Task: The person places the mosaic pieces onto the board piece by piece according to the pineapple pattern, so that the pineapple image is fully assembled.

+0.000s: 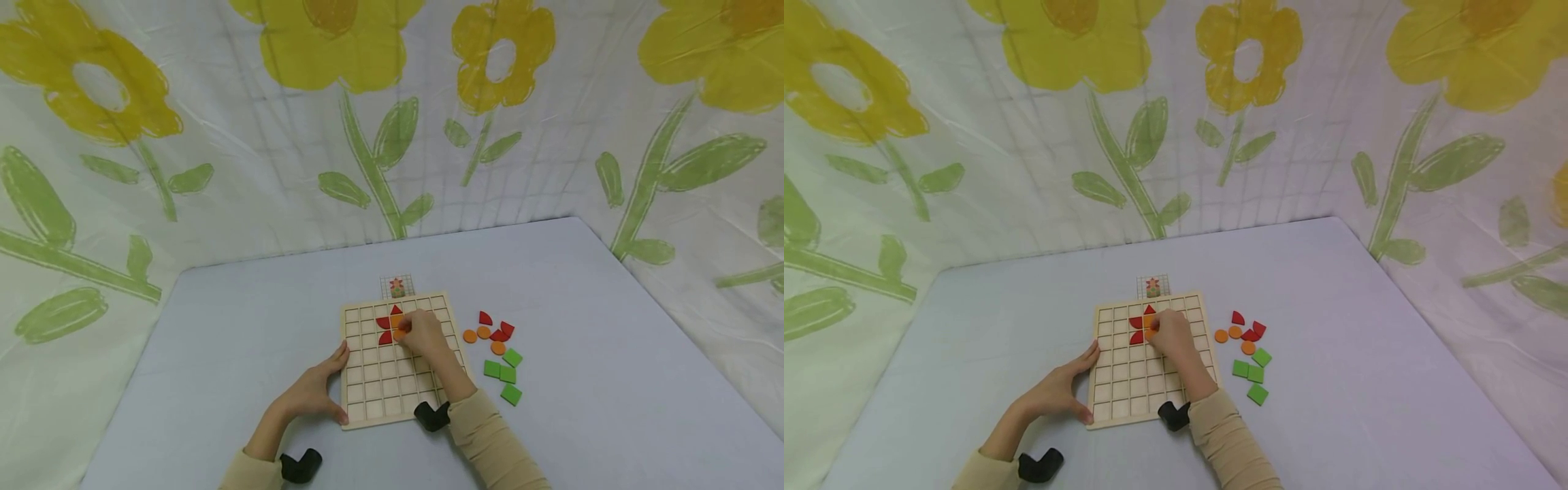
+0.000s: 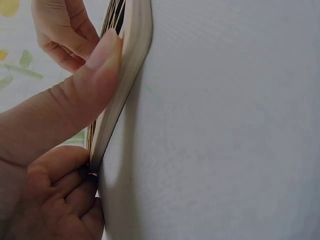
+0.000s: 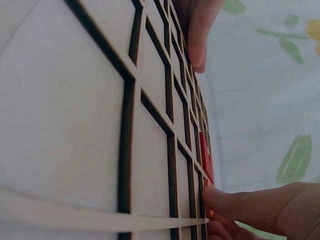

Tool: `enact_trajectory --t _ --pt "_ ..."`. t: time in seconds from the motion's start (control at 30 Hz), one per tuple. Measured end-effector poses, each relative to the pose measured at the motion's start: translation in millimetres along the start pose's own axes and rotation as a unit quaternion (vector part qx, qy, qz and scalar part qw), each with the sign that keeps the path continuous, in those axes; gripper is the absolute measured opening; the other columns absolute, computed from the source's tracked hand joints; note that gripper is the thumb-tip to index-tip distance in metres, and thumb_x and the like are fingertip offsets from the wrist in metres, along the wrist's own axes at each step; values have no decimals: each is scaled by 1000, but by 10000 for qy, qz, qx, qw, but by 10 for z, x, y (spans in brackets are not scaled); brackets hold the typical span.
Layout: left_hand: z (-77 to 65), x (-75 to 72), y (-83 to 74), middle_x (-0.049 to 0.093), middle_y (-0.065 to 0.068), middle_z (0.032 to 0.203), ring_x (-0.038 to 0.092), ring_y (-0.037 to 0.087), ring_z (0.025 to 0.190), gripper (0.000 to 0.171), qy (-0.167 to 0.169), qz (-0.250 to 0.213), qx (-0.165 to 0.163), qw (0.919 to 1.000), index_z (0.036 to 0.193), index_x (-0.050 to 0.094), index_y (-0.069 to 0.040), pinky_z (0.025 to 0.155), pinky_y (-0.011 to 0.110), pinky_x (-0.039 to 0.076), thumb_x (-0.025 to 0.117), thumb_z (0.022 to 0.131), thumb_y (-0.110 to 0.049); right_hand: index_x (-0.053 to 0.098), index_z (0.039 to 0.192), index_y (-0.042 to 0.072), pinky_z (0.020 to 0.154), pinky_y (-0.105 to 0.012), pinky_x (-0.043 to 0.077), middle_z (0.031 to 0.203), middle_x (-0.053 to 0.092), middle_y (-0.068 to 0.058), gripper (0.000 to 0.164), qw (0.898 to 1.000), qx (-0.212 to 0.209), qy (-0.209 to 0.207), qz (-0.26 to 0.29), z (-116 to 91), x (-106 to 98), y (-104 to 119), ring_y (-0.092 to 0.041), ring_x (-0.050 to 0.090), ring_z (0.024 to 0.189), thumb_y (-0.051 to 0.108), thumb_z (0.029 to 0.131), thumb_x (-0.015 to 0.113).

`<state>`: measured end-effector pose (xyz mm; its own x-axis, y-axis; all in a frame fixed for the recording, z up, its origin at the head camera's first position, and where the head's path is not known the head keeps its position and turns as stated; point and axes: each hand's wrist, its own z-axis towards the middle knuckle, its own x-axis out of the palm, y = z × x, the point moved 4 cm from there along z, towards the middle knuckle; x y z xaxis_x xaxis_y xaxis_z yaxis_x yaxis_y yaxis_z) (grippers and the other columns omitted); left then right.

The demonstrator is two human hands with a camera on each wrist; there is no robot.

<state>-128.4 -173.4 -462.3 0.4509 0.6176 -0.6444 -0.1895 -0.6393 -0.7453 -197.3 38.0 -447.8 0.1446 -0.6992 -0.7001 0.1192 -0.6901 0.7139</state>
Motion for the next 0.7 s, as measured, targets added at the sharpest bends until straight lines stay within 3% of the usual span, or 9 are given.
enact_trajectory --t 0.33,0.7 --pt "-10 -2 -15 16 20 158 19 43 142 121 -15 5 -5 10000 147 27 10 112 58 22 95 50 -16 74 96 3 72 -36 54 89 69 -8 18 9996 236 -93 143 -23 -62 -29 -23 63 84 3 78 78" --pt "-6 1 -2 15 20 158 18 43 143 120 1 -29 -1 10000 147 27 10 112 58 22 94 51 -17 72 104 -2 79 -44 54 98 70 -15 25 9980 325 -530 145 -69 -492 -253 -31 64 94 8 82 76"
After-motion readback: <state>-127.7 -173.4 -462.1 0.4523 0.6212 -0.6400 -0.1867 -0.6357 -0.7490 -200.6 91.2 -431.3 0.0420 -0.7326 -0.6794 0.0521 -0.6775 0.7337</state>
